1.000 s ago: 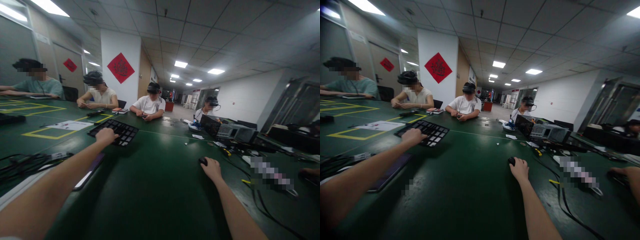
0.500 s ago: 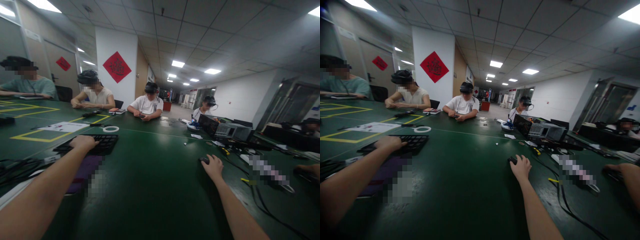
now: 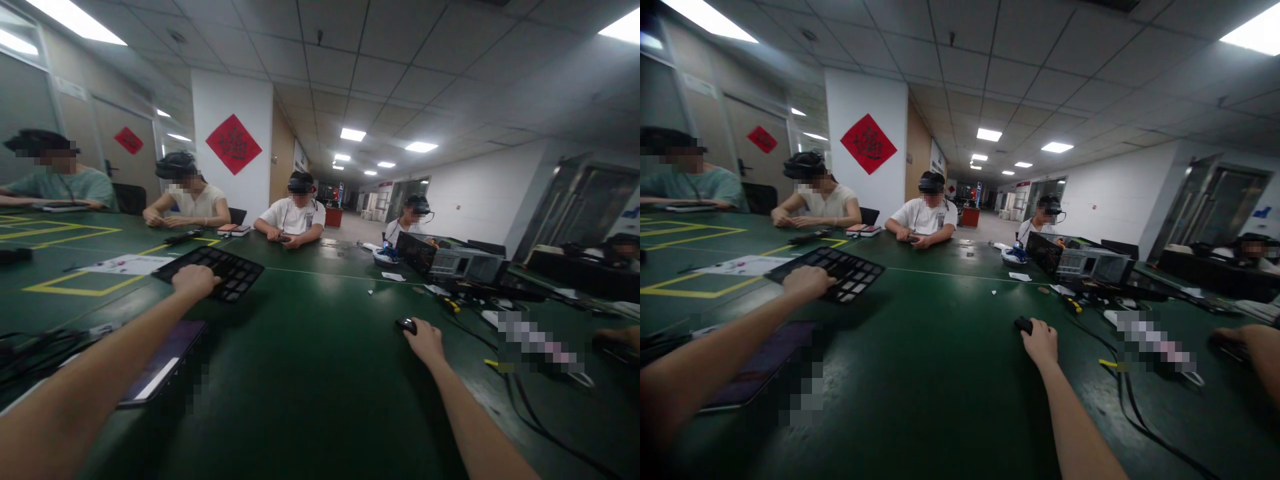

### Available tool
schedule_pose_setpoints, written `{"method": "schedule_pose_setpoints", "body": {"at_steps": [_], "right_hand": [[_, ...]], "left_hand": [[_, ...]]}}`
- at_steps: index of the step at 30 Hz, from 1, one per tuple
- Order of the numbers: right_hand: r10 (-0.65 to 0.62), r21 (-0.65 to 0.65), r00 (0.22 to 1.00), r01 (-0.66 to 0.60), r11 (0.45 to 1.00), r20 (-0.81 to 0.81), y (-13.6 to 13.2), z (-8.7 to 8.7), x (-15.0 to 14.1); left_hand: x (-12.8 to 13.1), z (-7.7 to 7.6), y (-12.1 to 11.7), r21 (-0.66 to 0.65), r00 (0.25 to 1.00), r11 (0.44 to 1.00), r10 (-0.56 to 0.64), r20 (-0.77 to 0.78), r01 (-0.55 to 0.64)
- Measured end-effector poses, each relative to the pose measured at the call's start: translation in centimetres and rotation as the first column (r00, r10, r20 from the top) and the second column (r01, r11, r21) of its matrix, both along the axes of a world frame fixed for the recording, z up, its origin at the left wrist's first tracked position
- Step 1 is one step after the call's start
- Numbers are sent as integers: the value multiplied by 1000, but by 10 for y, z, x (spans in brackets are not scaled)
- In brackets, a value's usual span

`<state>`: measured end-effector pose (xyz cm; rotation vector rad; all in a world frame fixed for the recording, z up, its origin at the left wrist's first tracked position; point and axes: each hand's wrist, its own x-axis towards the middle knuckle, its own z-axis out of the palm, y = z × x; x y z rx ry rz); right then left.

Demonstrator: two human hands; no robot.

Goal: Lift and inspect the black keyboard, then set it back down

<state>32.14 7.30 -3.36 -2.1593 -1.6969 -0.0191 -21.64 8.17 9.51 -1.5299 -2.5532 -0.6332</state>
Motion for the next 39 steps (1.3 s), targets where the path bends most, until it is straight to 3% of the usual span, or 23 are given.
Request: {"method": "schedule_pose_setpoints", "body": {"at_steps": [3, 5, 8, 10, 13, 16, 19, 21, 24, 27, 30, 33, 39], "right_hand": [[17, -4, 1000, -17, 1000, -6, -1, 0, 1], [28, -4, 1000, -28, 1000, -3, -2, 1, 1], [33, 6, 999, -33, 999, -33, -4, 2, -1], [42, 23, 998, -41, 999, -46, -4, 1, -1], [88, 63, 996, -86, 994, -24, -1, -2, 2], [125, 99, 991, -120, 988, -45, 0, -2, 3], [175, 133, 971, -154, 979, -165, -1, 1, -7], [284, 190, 907, -234, 954, -310, -5, 6, -23], [539, 310, 669, -442, 842, -511, -17, 17, -58], [683, 372, 391, -620, 690, -617, -35, 28, -90], [723, 382, 260, -709, 593, -640, -48, 34, -105], [738, 371, 241, -741, 560, -631, -50, 34, -105], [786, 312, 320, -788, 531, -529, -47, 28, -101]], "left_hand": [[57, 12, -1, 54, 985, 989, -131, -114, 138], [101, 8, -7, 139, 974, 965, -217, -67, 224], [163, -15, -25, 280, 880, 857, -468, 76, 432], [195, -38, -40, 353, 745, 757, -636, 201, 551], [222, -71, -58, 397, 569, 660, -751, 334, 638], [228, -91, -67, 369, 520, 613, -789, 327, 698], [226, -96, -69, 296, 510, 590, -803, 308, 751], [225, -97, -69, 269, 501, 583, -805, 317, 767], [225, -98, -68, 282, 464, 545, -831, 308, 789], [225, -99, -68, 310, 367, 449, -884, 290, 838], [224, -100, -69, 321, 293, 369, -920, 262, 872], [223, -99, -70, 307, 288, 357, -925, 249, 882], [223, -95, -73, 286, 281, 346, -928, 244, 894]]}}
